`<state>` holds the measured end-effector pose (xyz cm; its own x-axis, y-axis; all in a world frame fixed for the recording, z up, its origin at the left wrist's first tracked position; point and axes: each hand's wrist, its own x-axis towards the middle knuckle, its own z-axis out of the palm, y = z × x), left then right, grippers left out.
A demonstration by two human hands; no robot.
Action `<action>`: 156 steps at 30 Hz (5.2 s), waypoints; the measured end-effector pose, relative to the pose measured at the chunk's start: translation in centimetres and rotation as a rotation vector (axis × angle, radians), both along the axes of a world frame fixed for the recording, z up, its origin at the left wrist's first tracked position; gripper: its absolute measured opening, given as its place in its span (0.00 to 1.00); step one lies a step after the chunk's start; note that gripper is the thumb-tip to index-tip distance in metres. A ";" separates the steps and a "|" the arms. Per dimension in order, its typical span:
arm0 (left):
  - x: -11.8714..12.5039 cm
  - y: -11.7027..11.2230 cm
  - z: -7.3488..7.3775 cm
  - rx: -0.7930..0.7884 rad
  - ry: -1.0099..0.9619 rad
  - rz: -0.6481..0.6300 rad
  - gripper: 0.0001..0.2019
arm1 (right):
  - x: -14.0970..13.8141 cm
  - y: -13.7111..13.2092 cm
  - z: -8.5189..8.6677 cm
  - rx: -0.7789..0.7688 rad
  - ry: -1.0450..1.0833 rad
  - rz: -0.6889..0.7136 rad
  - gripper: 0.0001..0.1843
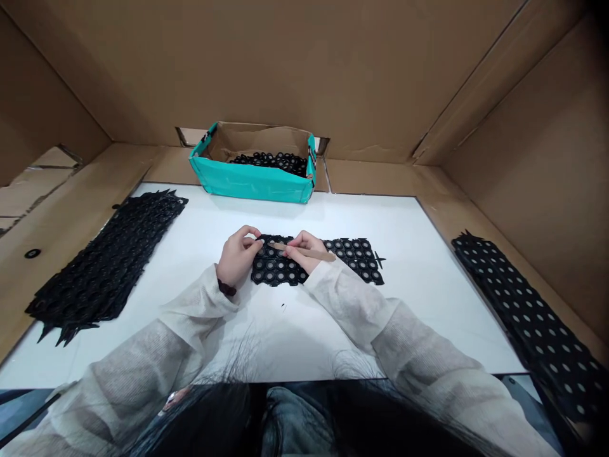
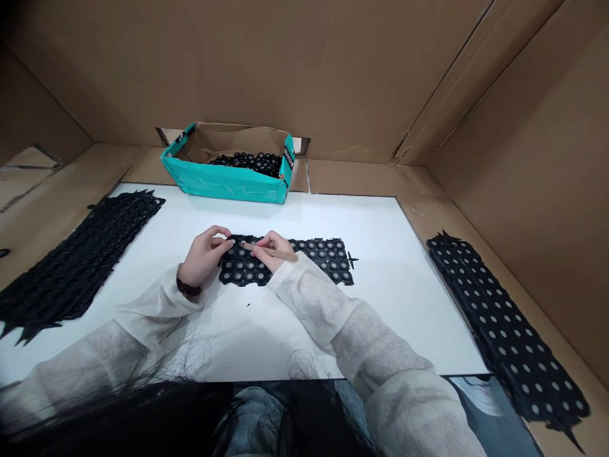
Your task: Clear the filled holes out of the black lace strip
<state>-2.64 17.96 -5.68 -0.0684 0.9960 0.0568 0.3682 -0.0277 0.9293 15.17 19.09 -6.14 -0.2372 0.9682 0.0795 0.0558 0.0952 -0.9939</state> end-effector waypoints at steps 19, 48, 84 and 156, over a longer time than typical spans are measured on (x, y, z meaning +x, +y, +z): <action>0.5 -0.6 0.4 0.061 0.142 0.065 0.06 | -3.2 0.1 -0.4 0.203 -0.249 -0.096 0.06; -0.5 -1.0 0.2 -0.157 -0.121 0.089 0.13 | -1.6 -0.2 -0.5 0.027 -0.151 -0.085 0.10; -1.2 -1.7 2.4 -0.288 0.459 -0.155 0.09 | -1.3 -1.1 -0.5 -0.017 -0.171 0.075 0.12; -0.6 0.4 2.9 -0.247 0.466 -0.129 0.19 | -1.2 1.3 0.4 -0.038 -0.018 -0.143 0.14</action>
<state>-3.28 18.32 -2.83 0.0317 0.9822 -0.1854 0.7512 0.0990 0.6526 13.97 20.40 -5.72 -0.0980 0.9944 0.0395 0.0838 0.0478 -0.9953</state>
